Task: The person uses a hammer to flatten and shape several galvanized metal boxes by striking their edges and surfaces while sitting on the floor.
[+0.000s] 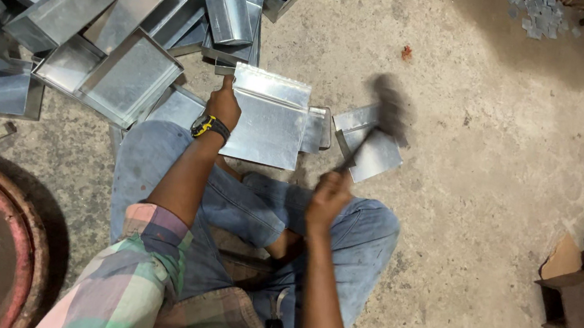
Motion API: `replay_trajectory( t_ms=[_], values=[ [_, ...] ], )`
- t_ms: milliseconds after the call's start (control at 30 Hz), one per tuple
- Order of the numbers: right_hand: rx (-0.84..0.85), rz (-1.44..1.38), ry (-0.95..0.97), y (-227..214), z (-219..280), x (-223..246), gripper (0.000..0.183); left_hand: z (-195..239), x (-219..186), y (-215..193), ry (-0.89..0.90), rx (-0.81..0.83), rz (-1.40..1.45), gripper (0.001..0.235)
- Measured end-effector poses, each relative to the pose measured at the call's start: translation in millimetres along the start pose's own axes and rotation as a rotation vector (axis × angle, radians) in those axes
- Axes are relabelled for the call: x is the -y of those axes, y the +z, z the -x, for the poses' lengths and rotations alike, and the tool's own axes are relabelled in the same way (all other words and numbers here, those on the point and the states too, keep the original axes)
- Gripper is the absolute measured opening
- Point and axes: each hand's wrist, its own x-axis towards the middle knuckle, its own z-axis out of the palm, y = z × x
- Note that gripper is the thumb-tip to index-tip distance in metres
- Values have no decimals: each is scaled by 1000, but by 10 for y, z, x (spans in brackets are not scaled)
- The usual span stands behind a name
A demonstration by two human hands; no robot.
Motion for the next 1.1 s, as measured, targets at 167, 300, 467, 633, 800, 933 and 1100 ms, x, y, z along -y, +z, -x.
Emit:
replay_trajectory(
  t_ms=[167, 300, 467, 633, 800, 933, 1100],
  values=[
    [387, 41, 399, 69, 72, -454, 43, -24, 28, -5, 10, -4, -12, 55],
    [294, -341, 359, -214, 20, 242, 42, -120, -46, -31, -27, 15, -30, 55],
    [205, -614, -181, -420, -519, 1307, 35, 23, -95, -85, -14, 27, -32, 55],
    [52, -686, -214, -91, -894, 1027, 42, 48, -139, -99, -47, 64, -28, 54],
    [169, -74, -68, 436, -385, -71, 34, -17, -32, -24, -50, 29, -34, 55],
    [360, -24, 301, 237, -468, -207, 38, -20, -121, -54, -53, 58, -28, 55],
    [226, -423, 195, -407, -524, 583, 59, 149, -316, -292, -125, 106, -54, 57]
  ],
)
